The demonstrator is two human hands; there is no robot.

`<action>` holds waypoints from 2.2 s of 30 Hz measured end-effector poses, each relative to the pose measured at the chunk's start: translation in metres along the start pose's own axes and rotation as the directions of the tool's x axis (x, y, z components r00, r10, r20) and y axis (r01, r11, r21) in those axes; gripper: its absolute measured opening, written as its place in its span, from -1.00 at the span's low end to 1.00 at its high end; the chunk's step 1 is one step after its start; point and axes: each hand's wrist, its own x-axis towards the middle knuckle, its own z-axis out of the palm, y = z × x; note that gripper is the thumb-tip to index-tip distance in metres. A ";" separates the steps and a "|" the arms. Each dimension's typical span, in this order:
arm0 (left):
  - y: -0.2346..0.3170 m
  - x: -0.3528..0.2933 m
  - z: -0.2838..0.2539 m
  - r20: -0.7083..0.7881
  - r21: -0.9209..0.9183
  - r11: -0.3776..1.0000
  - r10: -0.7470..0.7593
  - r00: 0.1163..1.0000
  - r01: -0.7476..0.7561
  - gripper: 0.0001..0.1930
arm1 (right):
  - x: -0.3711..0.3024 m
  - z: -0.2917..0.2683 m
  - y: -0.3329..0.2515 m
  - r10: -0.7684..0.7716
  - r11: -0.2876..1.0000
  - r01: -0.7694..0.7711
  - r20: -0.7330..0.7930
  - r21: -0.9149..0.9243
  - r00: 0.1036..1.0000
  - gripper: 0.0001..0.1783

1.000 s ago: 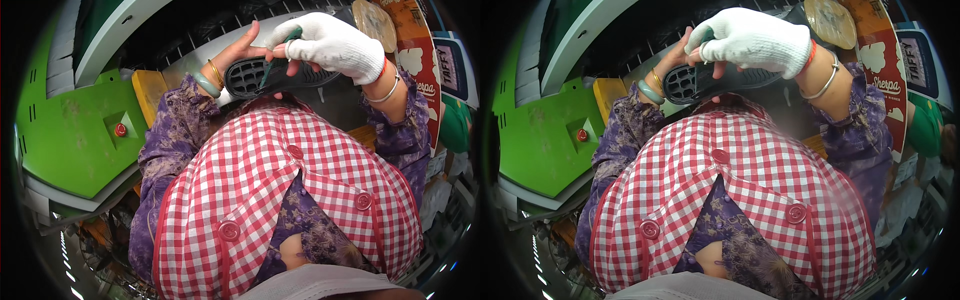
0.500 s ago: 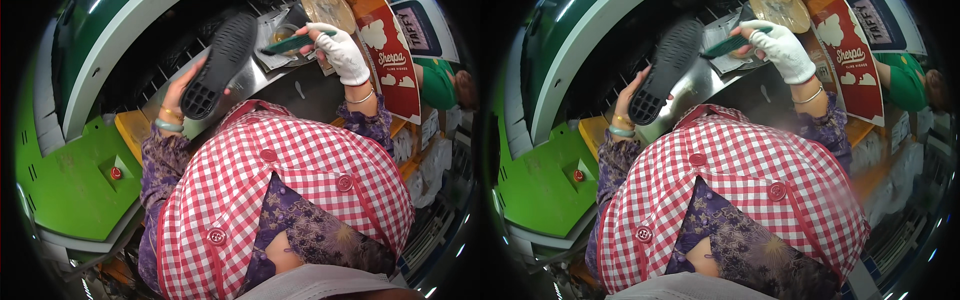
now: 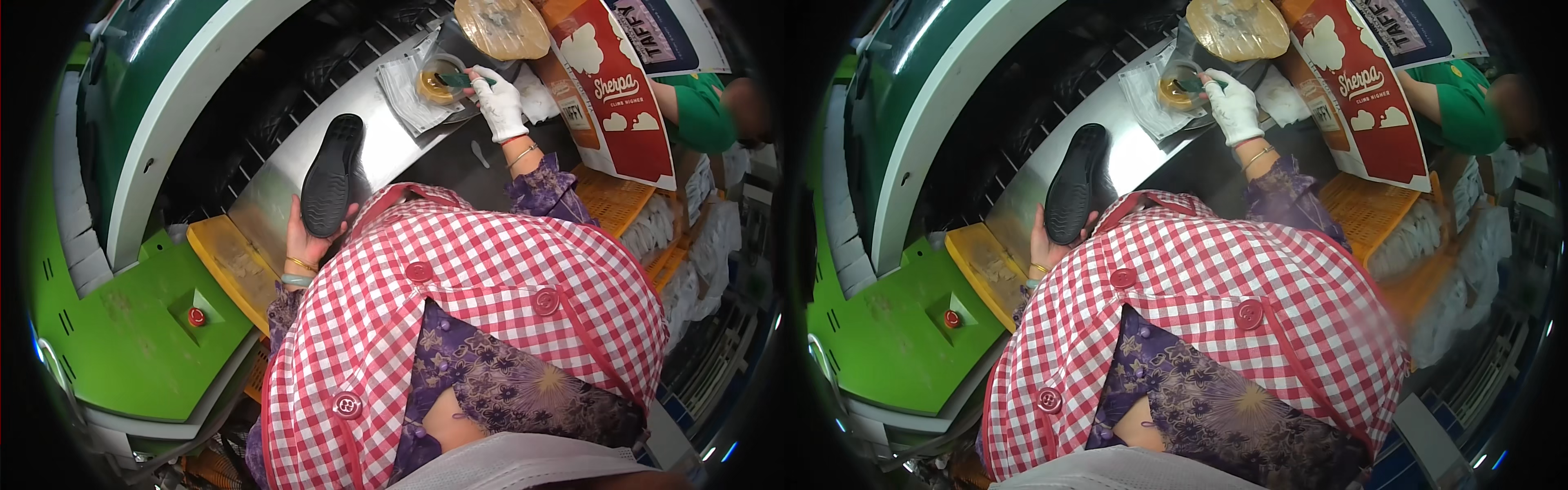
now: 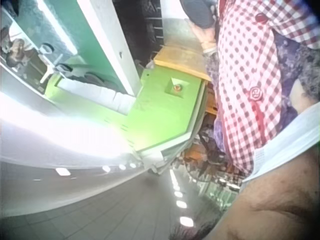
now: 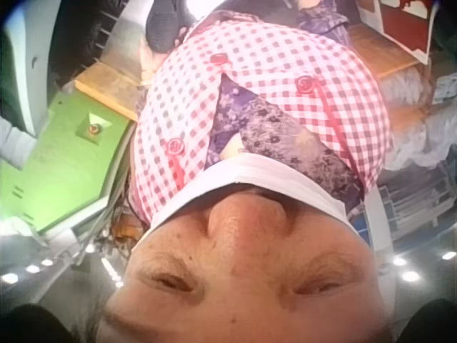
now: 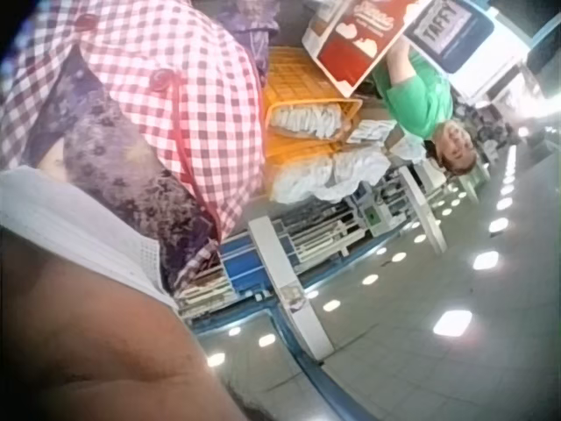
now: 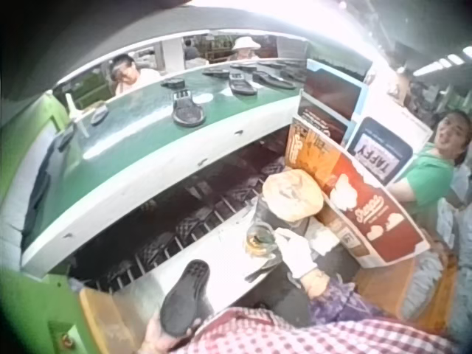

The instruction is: The recorder is using a small brush to apply a liquid adhesive or primer to the inner surface of shoe soles on a manufacturing line.

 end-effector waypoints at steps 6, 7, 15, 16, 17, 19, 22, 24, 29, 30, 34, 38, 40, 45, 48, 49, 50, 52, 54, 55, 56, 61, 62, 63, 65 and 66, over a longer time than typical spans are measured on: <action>-0.006 0.014 0.048 0.043 0.087 0.994 0.067 0.997 -0.070 -0.35 | 0.001 -0.004 0.001 0.054 0.986 -0.055 0.008 0.159 0.999 -0.71; -0.007 0.018 0.055 0.068 0.073 0.994 0.075 0.995 -0.080 -0.35 | 0.001 -0.002 0.001 0.043 0.975 -0.045 0.013 0.218 0.999 -0.72; -0.010 0.040 0.082 0.219 0.039 0.991 0.114 0.969 -0.125 -0.39 | -0.002 -0.017 0.015 0.109 0.882 -0.149 0.115 0.447 0.987 -0.67; -0.010 0.042 0.084 0.239 0.024 0.992 0.113 0.964 -0.122 -0.39 | -0.008 -0.014 0.004 0.104 0.856 -0.157 0.134 0.493 0.985 -0.68; -0.009 0.042 0.087 0.266 -0.006 0.992 0.123 0.956 -0.126 -0.38 | -0.016 -0.007 -0.009 0.099 0.821 -0.173 0.162 0.544 0.982 -0.69; -0.010 0.043 0.098 0.333 -0.038 0.991 0.131 0.934 -0.126 -0.37 | -0.035 0.006 -0.042 0.036 0.767 -0.152 0.195 0.624 0.980 -0.72; -0.012 0.041 0.123 0.435 -0.051 0.992 0.122 0.892 -0.112 -0.34 | -0.073 0.021 -0.111 -0.090 0.772 -0.085 0.240 0.630 0.966 -0.71; -0.014 0.037 0.135 0.481 -0.031 0.990 0.138 0.866 -0.141 -0.32 | -0.089 0.027 -0.138 -0.183 0.757 -0.057 0.296 0.650 0.938 -0.71; -0.024 0.031 0.160 0.499 -0.111 0.986 0.166 0.851 -0.126 -0.32 | -0.100 0.032 -0.154 -0.200 0.745 -0.065 0.316 0.663 0.927 -0.74; -0.024 0.031 0.160 0.488 -0.088 0.983 0.185 0.853 -0.162 -0.32 | -0.100 0.032 -0.155 -0.207 0.760 -0.044 0.306 0.648 0.929 -0.74; -0.028 0.032 0.160 0.458 -0.012 0.980 0.184 0.870 -0.200 -0.31 | -0.103 0.030 -0.158 -0.213 0.812 0.023 0.259 0.583 0.942 -0.75; -0.033 0.029 0.165 0.425 0.137 0.949 0.203 0.882 -0.285 -0.28 | -0.103 0.030 -0.158 -0.203 0.815 0.053 0.200 0.577 0.959 -0.78; -0.036 0.026 0.167 0.400 0.217 0.924 0.211 0.892 -0.316 -0.22 | -0.102 0.028 -0.160 -0.202 0.803 0.055 0.183 0.593 0.962 -0.79; -0.041 0.017 0.171 0.423 0.333 0.886 0.166 0.891 -0.323 -0.18 | -0.095 0.024 -0.161 -0.263 0.774 0.131 0.126 0.619 0.957 -0.80; -0.039 0.019 0.166 0.455 0.375 0.863 0.146 0.878 -0.338 -0.17 | -0.089 0.020 -0.162 -0.288 0.782 0.167 0.112 0.601 0.951 -0.80; -0.038 0.020 0.169 0.463 0.405 0.852 0.123 0.878 -0.333 -0.16 | -0.087 0.017 -0.162 -0.291 0.784 0.179 0.097 0.594 0.952 -0.80; -0.039 0.021 0.171 0.474 0.430 0.841 0.100 0.875 -0.329 -0.15 | -0.086 0.013 -0.166 -0.284 0.787 0.191 0.069 0.587 0.956 -0.80; -0.038 0.018 0.170 0.463 0.525 0.779 0.076 0.883 -0.343 -0.14 | -0.085 0.010 -0.171 -0.277 0.799 0.225 0.010 0.557 0.961 -0.78; -0.038 0.019 0.160 0.474 0.547 0.754 0.079 0.877 -0.364 -0.13 | -0.075 0.006 -0.164 -0.316 0.811 0.237 0.059 0.534 0.947 -0.79; -0.041 0.009 0.158 0.450 0.537 0.759 0.112 0.886 -0.369 -0.13 | -0.076 0.009 -0.168 -0.328 0.785 0.249 0.040 0.567 0.944 -0.81; -0.038 0.018 0.154 0.481 0.559 0.753 0.046 0.875 -0.347 -0.14 | -0.075 0.006 -0.167 -0.329 0.768 0.286 -0.030 0.574 0.944 -0.82; -0.046 0.015 0.156 0.457 0.547 0.752 0.100 0.884 -0.368 -0.16 | -0.051 0.010 -0.165 -0.321 0.720 0.232 0.017 0.654 0.947 -0.83; -0.047 0.015 0.156 0.457 0.547 0.753 0.099 0.884 -0.366 -0.15 | -0.045 0.011 -0.166 -0.331 0.724 0.254 0.001 0.642 0.944 -0.84; -0.047 0.011 0.153 0.449 0.547 0.753 0.107 0.887 -0.367 -0.15 | -0.042 0.012 -0.166 -0.339 0.720 0.264 -0.007 0.642 0.941 -0.83; -0.044 0.009 0.154 0.430 0.549 0.783 0.036 0.902 -0.294 -0.14 | -0.045 0.012 -0.168 -0.347 0.726 0.267 0.001 0.634 0.938 -0.83; -0.039 0.008 0.153 0.409 0.546 0.794 0.028 0.912 -0.269 -0.14 | -0.050 0.012 -0.167 -0.343 0.722 0.216 0.069 0.657 0.937 -0.82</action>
